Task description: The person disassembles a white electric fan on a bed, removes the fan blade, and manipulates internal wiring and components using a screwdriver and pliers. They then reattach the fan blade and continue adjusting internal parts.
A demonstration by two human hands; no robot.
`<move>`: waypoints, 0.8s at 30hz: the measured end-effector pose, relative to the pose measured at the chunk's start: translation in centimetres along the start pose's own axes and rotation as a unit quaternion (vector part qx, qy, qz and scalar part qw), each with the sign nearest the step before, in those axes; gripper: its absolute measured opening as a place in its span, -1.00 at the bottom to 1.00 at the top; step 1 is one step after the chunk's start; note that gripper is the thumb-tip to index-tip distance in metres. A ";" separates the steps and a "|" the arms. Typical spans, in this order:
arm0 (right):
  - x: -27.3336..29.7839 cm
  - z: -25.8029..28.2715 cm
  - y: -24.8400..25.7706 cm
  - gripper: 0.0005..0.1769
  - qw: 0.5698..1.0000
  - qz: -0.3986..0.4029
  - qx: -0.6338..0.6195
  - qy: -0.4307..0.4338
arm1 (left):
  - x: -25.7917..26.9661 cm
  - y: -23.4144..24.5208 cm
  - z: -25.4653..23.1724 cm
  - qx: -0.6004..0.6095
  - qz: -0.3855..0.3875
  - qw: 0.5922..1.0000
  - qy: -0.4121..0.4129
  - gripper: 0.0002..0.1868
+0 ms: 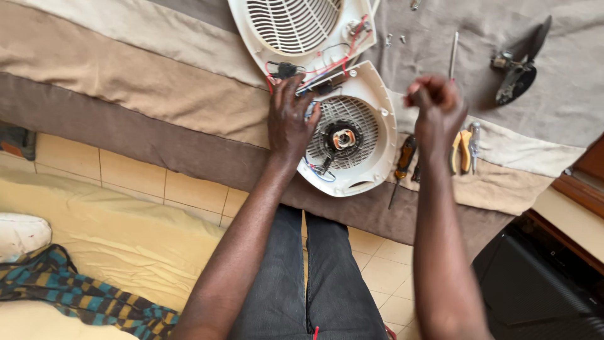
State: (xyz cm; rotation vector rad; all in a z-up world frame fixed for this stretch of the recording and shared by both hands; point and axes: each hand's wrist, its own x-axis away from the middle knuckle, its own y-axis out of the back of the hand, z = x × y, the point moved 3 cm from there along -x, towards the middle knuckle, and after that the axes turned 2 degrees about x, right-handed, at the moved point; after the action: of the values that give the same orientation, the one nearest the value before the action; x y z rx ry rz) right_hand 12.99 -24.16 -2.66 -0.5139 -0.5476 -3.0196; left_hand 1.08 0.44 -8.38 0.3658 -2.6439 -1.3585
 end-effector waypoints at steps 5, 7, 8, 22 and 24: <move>5.8 1.8 -5.6 -0.78 0.989 0.058 -0.116 -0.070 | -0.2 0.3 0.0 0.012 0.031 0.999 0.012 -0.78; 6.5 2.3 -7.9 -0.80 0.987 0.068 -0.105 -0.105 | -0.4 0.6 0.0 0.016 0.031 0.999 0.015 -0.77; 6.7 2.5 -8.8 -0.80 0.985 0.072 -0.098 -0.122 | -0.4 0.7 -0.1 0.020 0.032 0.999 0.016 -0.77; 5.2 4.4 -14.8 -0.84 0.959 0.033 0.281 -0.009 | -0.8 1.3 -0.1 0.051 0.067 0.996 0.040 -0.71; 5.3 3.9 -15.0 -0.84 0.954 0.022 0.298 -0.002 | -0.7 1.5 -0.1 0.052 0.072 0.995 0.043 -0.70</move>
State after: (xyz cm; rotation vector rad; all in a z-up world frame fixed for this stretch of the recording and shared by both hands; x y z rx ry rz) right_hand 7.85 -8.56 -2.55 -0.4734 -1.3529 -2.6030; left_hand 1.53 1.38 -7.16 0.2359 -2.6194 -1.1404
